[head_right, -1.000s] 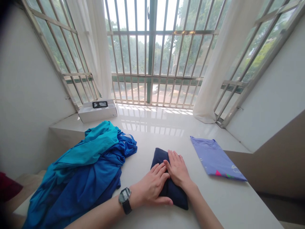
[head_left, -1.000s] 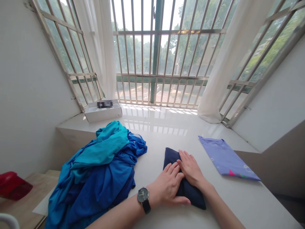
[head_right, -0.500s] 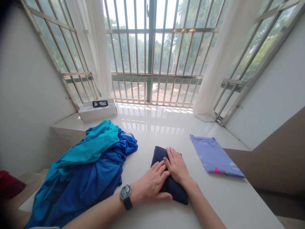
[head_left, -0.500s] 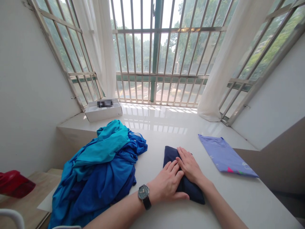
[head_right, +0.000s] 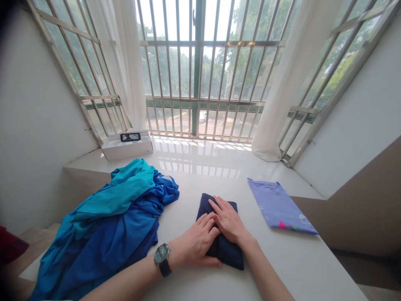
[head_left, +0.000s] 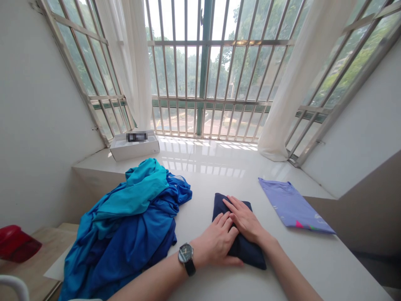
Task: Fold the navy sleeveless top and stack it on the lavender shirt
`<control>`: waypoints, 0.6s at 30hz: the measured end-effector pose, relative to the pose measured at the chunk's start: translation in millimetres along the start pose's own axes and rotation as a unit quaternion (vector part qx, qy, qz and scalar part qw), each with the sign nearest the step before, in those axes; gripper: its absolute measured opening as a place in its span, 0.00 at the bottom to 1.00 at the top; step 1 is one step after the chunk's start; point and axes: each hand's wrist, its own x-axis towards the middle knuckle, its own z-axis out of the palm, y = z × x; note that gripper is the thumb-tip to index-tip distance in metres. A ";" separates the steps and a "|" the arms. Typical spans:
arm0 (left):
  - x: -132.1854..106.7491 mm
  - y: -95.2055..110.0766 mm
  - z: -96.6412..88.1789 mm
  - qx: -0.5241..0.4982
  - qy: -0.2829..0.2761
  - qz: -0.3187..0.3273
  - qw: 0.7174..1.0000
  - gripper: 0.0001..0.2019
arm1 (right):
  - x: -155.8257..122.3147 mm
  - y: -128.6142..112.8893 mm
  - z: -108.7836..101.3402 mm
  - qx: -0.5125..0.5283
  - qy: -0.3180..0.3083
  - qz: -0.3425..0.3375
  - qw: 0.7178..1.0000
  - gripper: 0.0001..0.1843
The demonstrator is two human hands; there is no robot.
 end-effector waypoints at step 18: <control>-0.8 -47.4 -29.9 0.053 0.012 0.013 0.998 0.20 | -11.0 -10.0 -7.7 -0.136 0.050 0.259 0.955 0.39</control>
